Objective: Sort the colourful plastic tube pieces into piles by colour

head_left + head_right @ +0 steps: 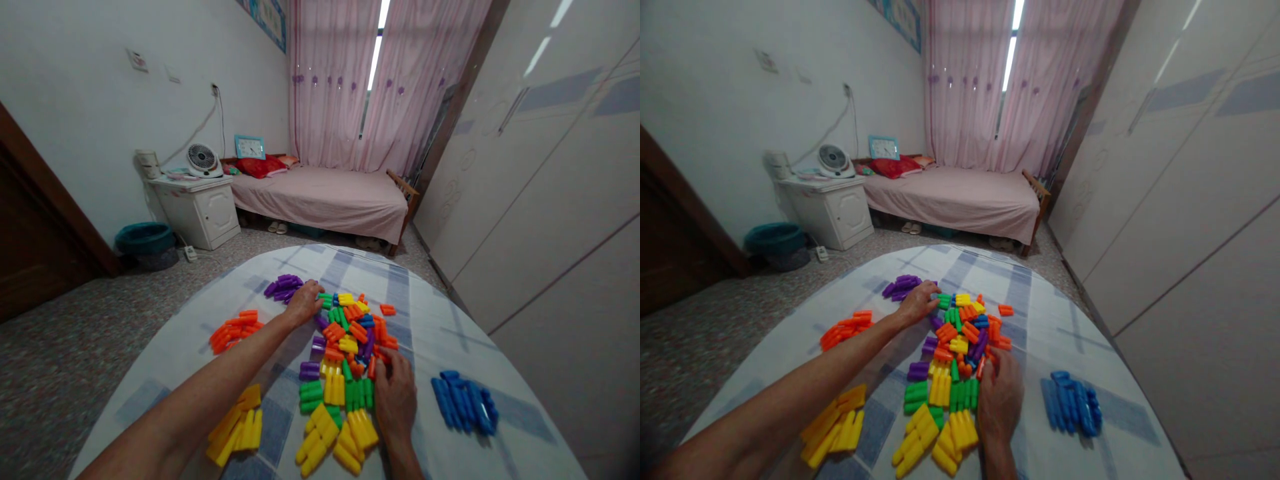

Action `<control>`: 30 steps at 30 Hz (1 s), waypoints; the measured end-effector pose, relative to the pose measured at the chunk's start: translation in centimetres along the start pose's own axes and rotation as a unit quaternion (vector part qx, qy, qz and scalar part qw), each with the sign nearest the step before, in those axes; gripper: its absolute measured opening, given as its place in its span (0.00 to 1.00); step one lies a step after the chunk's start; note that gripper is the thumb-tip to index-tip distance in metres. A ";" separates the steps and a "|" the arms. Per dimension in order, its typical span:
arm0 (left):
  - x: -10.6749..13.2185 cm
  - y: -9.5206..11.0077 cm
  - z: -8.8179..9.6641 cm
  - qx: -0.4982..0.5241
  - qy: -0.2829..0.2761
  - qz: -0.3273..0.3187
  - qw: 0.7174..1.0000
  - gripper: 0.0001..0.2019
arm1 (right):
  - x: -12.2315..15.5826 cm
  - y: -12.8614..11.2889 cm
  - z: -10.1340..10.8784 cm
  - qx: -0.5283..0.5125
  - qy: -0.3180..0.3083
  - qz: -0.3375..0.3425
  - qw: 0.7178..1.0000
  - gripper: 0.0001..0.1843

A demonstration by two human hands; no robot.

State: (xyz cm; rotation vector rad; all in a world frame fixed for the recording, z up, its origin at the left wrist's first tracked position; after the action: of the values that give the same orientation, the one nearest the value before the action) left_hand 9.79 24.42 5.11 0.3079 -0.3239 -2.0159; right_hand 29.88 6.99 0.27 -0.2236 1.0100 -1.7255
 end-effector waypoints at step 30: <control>-2.3 0.9 -2.3 0.002 -0.072 0.022 0.997 0.18 | 0.1 0.1 -0.2 -0.021 0.006 -0.003 1.000 0.16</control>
State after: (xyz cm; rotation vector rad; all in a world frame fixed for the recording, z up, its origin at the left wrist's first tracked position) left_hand 12.33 25.84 3.45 0.1574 -0.4219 -1.9987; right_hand 29.79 6.98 0.11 -0.2433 1.0556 -1.7145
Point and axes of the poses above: each hand's wrist, its own x-axis away from the middle knuckle, its own z-axis out of the back of the hand, y = z × x, the point moved 7 cm from there along -x, towards the middle knuckle, and after that the axes turned 7 degrees about -y, right-handed, at the moved point
